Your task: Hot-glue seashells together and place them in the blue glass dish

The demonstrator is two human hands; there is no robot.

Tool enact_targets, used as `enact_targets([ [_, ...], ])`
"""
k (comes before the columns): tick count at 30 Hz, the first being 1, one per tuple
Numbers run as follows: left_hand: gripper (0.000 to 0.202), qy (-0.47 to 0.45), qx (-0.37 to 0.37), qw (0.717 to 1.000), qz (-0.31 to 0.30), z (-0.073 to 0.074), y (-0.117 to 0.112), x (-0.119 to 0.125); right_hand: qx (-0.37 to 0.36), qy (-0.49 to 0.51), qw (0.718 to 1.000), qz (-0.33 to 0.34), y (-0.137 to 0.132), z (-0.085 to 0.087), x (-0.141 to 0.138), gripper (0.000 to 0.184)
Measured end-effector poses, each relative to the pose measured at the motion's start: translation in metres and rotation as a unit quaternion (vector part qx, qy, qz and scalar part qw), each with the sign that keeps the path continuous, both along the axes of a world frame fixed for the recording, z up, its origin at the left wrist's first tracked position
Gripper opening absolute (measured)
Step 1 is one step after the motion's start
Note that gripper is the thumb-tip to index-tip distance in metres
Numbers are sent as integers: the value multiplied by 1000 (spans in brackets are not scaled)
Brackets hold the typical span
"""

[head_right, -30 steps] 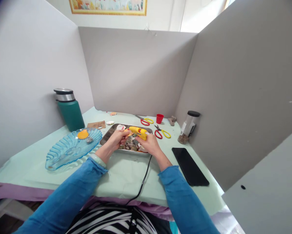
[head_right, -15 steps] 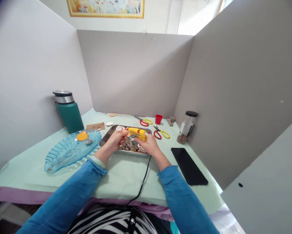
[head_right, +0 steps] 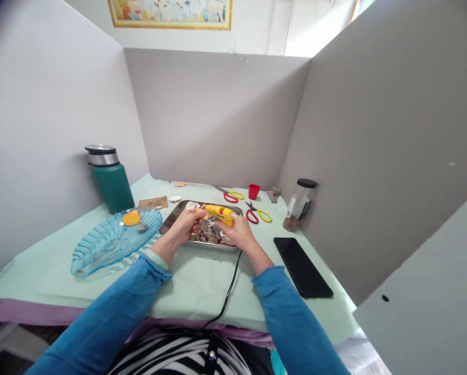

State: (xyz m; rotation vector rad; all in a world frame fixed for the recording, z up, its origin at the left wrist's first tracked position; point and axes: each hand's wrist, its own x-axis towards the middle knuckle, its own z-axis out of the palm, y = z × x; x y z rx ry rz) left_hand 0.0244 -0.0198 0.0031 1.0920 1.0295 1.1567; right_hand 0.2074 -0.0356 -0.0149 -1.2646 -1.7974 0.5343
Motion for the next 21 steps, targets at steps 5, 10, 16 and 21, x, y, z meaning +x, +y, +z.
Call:
enact_targets([
  [5, 17, -1, 5, 1000, -1, -2, 1, 0, 0, 4, 1000, -1, 0, 0, 0, 35],
  [10, 19, 0, 6, 1000, -1, -4, 3, -1, -14, 2, 1000, -5, 0, 0, 0, 38],
  [16, 15, 3, -2, 1000, 4, -2, 2, 0, -8, 5, 1000, -4, 0, -1, 0, 36],
  [21, 14, 1, -3, 1000, 2, -2, 2, 0, -2, 2, 1000, -5, 0, -1, 1, 37],
])
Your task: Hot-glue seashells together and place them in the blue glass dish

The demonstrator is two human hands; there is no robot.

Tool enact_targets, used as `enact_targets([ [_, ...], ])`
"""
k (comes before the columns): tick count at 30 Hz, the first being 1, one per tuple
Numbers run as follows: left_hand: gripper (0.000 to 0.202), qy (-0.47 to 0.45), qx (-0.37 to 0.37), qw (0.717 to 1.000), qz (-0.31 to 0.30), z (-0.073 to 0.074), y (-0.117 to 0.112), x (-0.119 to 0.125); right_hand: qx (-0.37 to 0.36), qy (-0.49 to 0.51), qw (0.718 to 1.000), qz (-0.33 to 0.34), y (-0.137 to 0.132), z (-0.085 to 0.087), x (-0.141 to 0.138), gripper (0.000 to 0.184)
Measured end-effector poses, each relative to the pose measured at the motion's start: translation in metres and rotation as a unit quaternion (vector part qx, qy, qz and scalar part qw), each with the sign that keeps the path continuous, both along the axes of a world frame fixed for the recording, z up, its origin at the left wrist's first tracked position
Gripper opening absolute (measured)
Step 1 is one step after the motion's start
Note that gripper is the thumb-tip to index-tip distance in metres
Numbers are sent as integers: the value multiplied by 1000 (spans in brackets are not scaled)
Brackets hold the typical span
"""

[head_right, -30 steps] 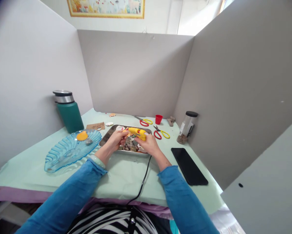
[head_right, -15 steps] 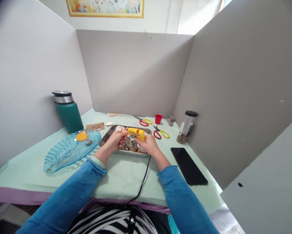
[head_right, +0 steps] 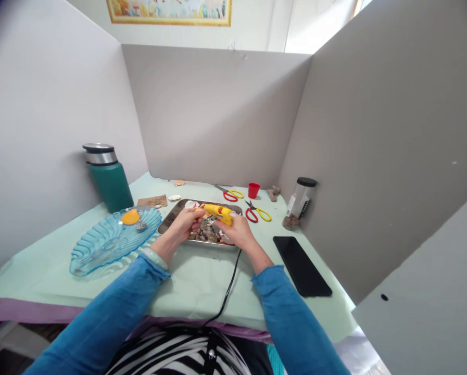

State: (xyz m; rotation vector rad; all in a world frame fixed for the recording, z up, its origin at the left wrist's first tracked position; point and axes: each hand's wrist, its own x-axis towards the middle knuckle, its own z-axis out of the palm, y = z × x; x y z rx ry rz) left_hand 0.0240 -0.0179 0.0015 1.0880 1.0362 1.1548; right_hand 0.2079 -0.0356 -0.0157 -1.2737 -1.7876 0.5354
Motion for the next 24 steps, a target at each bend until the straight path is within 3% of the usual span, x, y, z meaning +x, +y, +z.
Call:
enact_targets([
  [24, 17, -2, -3, 1000, -3, 0, 1, 1, -13, -2, 1000, 5, 2, -2, 0, 37],
])
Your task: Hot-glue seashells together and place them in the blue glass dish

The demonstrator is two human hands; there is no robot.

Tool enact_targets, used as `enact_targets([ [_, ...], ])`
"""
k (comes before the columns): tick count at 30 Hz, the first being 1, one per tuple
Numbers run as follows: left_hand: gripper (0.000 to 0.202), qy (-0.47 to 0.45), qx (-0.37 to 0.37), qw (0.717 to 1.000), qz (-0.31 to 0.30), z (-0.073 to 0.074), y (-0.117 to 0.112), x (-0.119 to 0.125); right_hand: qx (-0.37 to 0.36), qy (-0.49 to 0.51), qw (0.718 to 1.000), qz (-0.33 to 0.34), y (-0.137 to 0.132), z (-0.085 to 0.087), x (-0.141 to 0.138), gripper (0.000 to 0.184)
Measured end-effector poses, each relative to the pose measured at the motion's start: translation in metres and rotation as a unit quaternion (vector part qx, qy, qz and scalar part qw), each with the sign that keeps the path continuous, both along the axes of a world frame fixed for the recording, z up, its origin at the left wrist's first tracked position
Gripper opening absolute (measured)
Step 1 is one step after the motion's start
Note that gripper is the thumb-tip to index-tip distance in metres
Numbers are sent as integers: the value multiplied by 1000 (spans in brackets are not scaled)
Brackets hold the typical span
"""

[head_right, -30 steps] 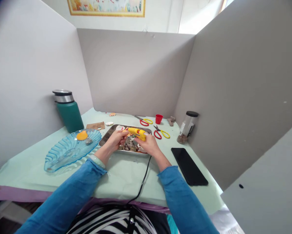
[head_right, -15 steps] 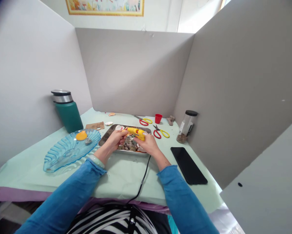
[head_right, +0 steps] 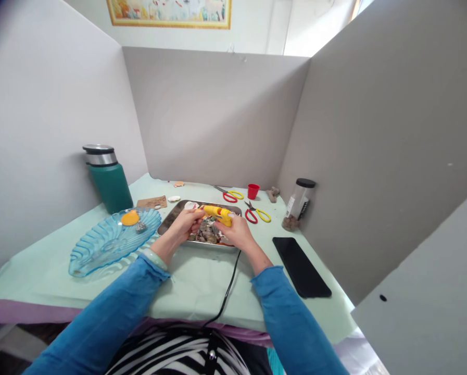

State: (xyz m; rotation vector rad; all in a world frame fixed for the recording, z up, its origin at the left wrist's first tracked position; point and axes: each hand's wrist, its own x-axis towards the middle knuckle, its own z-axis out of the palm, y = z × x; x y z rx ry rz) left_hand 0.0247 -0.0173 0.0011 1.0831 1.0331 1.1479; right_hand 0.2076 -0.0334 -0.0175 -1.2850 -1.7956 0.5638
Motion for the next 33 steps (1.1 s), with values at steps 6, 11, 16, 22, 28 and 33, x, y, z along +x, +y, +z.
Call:
enact_targets([
  [6, 20, 7, 5, 1000, 11, -2, 1, -1, 8, -7, 1000, -3, -2, 2, -1, 37],
  [11, 24, 10, 16, 1000, 23, -6, 3, -2, 15, 2, 1000, 2, -3, 2, -2, 38],
  [16, 27, 9, 17, 1000, 20, -5, 3, -2, 15, 5, 1000, 7, -2, 1, -1, 37],
  [22, 26, 10, 6, 1000, 20, -1, 1, 0, 9, -2, 1000, 9, 0, -1, -1, 40],
  [28, 25, 11, -1, 1000, 18, -3, 2, 0, 3, -14, 1000, 6, -1, 0, 0, 39],
  [33, 25, 12, 6, 1000, 12, -4, 2, -1, -2, -10, 1000, 6, -1, 0, 0, 39],
])
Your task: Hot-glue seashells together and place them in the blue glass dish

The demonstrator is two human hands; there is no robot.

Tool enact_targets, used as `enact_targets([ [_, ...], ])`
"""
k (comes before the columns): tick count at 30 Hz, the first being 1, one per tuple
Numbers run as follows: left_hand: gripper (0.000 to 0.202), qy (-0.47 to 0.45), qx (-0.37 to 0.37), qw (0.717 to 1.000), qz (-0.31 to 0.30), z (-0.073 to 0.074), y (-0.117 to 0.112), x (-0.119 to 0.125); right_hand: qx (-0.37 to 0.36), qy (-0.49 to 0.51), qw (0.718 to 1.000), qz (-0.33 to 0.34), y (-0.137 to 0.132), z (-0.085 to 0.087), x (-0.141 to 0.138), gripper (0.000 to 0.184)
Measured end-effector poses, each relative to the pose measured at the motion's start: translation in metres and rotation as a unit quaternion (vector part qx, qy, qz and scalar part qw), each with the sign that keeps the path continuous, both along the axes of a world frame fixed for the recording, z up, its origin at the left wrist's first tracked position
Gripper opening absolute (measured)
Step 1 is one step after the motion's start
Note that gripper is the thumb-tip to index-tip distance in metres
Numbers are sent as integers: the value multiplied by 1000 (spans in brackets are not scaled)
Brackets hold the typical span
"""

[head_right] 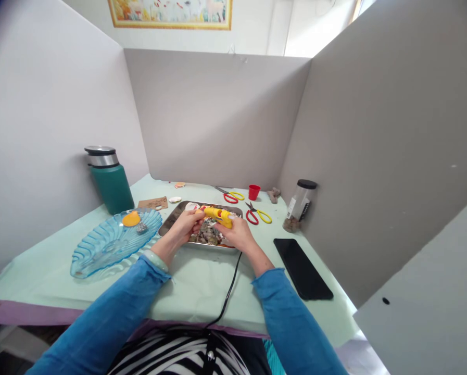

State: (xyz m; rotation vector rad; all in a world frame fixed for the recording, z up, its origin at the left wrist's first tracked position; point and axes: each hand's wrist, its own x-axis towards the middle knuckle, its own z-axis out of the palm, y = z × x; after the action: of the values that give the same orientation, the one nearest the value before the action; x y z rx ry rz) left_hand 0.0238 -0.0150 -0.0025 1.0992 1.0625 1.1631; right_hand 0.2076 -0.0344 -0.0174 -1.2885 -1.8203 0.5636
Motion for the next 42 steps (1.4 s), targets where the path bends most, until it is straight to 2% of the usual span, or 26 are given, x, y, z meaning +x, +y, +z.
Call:
enact_targets([
  [15, 27, -6, 0, 1000, 3, 0, 0, 0, 4, 7, 1000, 0, 2, -2, 0, 38],
  [21, 20, -5, 3, 1000, -1, 1, -2, -1, 1, 2, 1000, -3, 2, -2, 1, 40],
  [42, 20, -3, 14, 1000, 7, 3, -2, 0, -3, 9, 1000, -14, -1, 3, 0, 38],
])
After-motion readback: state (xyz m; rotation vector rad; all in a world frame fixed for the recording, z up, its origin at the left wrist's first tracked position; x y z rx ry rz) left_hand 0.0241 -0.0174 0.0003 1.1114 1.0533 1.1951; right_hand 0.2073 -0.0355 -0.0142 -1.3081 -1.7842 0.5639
